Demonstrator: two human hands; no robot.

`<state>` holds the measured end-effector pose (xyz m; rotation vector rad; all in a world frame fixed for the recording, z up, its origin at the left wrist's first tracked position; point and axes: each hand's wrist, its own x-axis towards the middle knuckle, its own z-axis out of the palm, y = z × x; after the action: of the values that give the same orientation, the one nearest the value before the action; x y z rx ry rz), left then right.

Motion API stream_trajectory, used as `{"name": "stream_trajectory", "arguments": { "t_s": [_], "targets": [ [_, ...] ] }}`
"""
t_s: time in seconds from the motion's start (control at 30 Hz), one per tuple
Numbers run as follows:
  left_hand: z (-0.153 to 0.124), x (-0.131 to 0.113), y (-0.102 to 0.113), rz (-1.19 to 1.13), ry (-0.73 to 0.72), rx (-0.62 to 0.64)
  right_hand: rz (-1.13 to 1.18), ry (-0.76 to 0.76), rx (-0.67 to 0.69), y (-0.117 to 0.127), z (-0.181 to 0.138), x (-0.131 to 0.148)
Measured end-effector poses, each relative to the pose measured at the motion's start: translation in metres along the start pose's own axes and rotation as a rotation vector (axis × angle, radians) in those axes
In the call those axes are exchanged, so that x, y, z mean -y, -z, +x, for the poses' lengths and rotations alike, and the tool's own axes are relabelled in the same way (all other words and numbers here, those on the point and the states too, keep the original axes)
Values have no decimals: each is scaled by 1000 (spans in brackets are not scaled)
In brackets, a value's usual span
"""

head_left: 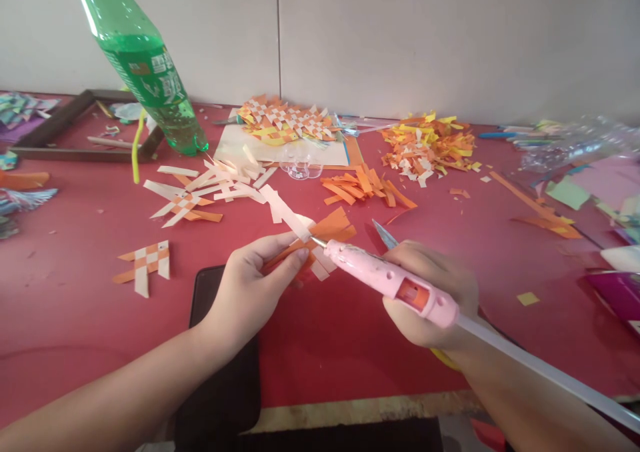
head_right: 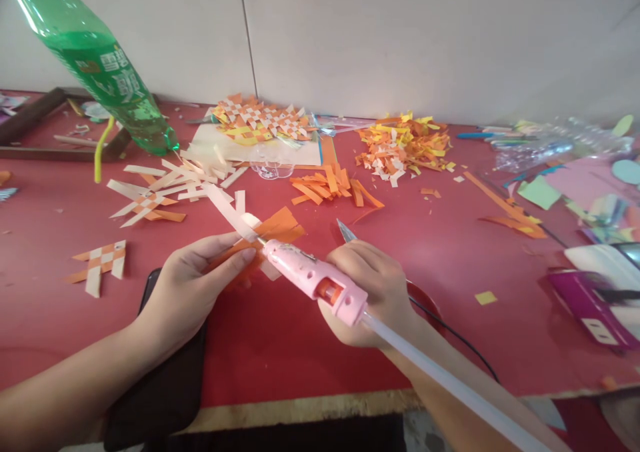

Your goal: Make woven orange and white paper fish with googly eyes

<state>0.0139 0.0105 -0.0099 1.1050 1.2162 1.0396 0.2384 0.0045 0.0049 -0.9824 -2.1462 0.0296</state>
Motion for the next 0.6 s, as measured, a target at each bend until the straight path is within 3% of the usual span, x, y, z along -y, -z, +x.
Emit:
{"name": "stream_trajectory", "arguments": {
  "t_s": [0.6],
  "targets": [
    [1, 2, -2, -126, 24, -58, -38, 17, 22, 0, -3, -3]
  ]
}}
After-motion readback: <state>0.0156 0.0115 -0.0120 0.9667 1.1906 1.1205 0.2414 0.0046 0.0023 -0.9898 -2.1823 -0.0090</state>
